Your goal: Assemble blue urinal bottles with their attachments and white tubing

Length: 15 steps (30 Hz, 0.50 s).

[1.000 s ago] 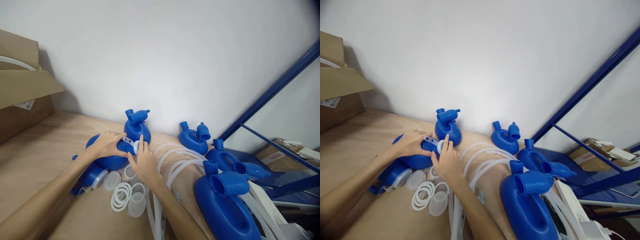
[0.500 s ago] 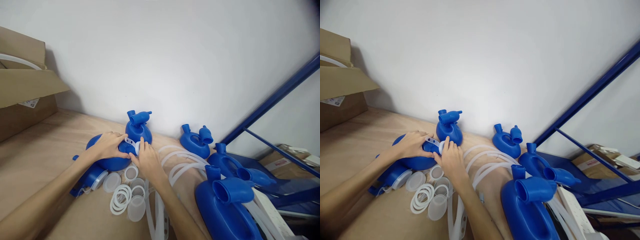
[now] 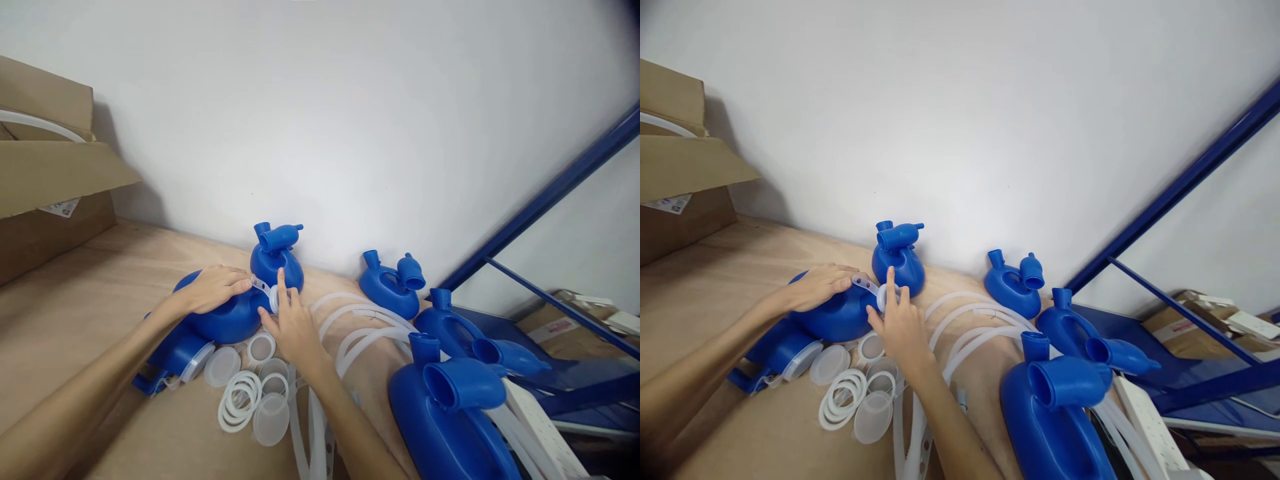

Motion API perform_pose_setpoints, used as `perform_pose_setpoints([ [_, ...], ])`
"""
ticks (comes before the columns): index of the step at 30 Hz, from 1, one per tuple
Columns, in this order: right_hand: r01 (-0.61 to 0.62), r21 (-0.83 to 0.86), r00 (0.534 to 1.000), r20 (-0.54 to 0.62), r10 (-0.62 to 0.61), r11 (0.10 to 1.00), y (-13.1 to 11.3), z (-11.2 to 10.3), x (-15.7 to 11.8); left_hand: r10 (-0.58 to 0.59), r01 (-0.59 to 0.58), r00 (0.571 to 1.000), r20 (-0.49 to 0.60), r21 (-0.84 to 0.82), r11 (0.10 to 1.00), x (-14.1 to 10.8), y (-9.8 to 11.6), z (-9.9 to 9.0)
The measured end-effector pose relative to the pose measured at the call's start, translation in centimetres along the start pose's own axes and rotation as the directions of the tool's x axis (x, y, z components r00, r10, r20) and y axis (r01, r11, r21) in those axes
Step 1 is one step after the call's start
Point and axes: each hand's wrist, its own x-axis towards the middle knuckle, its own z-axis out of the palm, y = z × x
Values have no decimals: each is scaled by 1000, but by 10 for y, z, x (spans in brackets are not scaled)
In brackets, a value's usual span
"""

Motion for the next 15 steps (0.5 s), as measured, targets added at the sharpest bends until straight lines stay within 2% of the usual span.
perform_pose_setpoints([
  [5, 57, -18, 998, -29, -57, 998, 4, 0, -1, 13, -12, 999, 45, -35, 999, 1, -2, -2],
  [9, 146, -29, 985, -91, -148, 989, 8, 3, -1, -26, 31, 997, 69, -71, 997, 1, 0, -7],
  [12, 190, -35, 972, -131, -193, 981, 9, 5, 0, 30, -26, 996, 89, -40, 999, 1, -1, -9],
  [15, 161, -77, 979, -117, -169, 984, 6, 5, 1, 100, -94, 990, 100, -62, 994, 1, -5, -10],
])
